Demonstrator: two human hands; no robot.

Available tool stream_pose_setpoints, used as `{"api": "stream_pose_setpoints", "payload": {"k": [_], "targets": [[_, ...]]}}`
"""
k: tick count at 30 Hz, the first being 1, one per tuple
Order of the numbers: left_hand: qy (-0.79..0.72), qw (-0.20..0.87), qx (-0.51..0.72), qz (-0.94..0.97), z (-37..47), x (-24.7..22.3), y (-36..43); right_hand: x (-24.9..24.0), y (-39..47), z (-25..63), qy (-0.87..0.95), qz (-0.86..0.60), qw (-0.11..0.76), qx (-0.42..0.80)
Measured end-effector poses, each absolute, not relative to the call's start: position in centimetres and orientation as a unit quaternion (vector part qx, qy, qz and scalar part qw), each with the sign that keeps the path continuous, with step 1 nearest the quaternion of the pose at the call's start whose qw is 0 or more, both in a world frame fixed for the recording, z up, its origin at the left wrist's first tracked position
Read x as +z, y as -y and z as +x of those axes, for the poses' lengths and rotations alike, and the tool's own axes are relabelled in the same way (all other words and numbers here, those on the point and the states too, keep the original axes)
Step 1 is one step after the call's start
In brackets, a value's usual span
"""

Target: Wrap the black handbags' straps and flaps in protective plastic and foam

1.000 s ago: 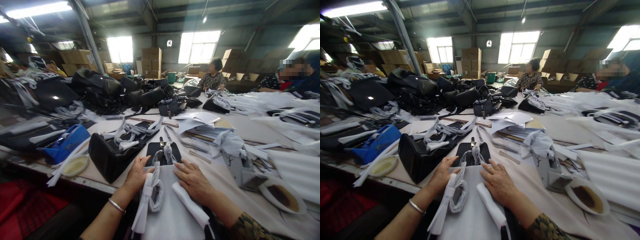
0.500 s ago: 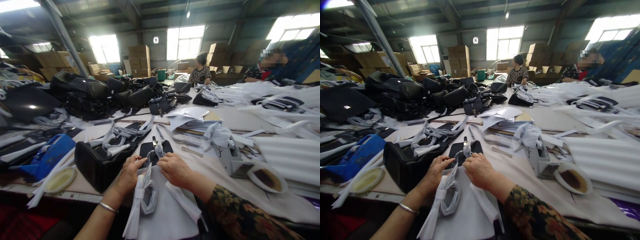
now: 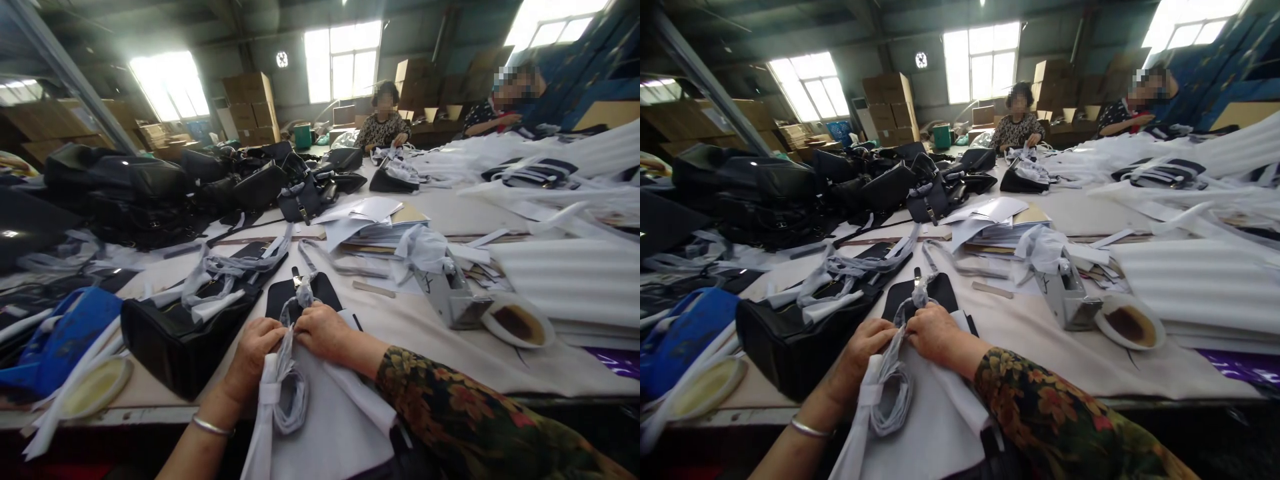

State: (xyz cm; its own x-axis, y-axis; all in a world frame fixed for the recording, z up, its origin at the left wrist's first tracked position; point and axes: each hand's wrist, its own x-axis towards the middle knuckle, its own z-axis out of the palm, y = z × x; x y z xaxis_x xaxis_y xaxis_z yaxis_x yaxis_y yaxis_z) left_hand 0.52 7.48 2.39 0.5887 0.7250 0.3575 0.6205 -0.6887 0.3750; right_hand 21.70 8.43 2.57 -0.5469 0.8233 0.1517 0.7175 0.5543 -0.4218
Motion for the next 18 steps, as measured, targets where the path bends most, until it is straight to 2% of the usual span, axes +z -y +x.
{"api": "stream_pose_setpoints", "payload": {"k": [10,18], "targets": [[-0.44,0.169,0.242,0.848,0.5,2.1,-7.0,2.5,-8.0,20.8,0.845,-0.485,0.17,0.151],[-0.482,0.21,0.258,0.811,0.9,1.5,-7.2,3.1,-7.7,21.6,0.839,-0.47,0.195,0.191]]}}
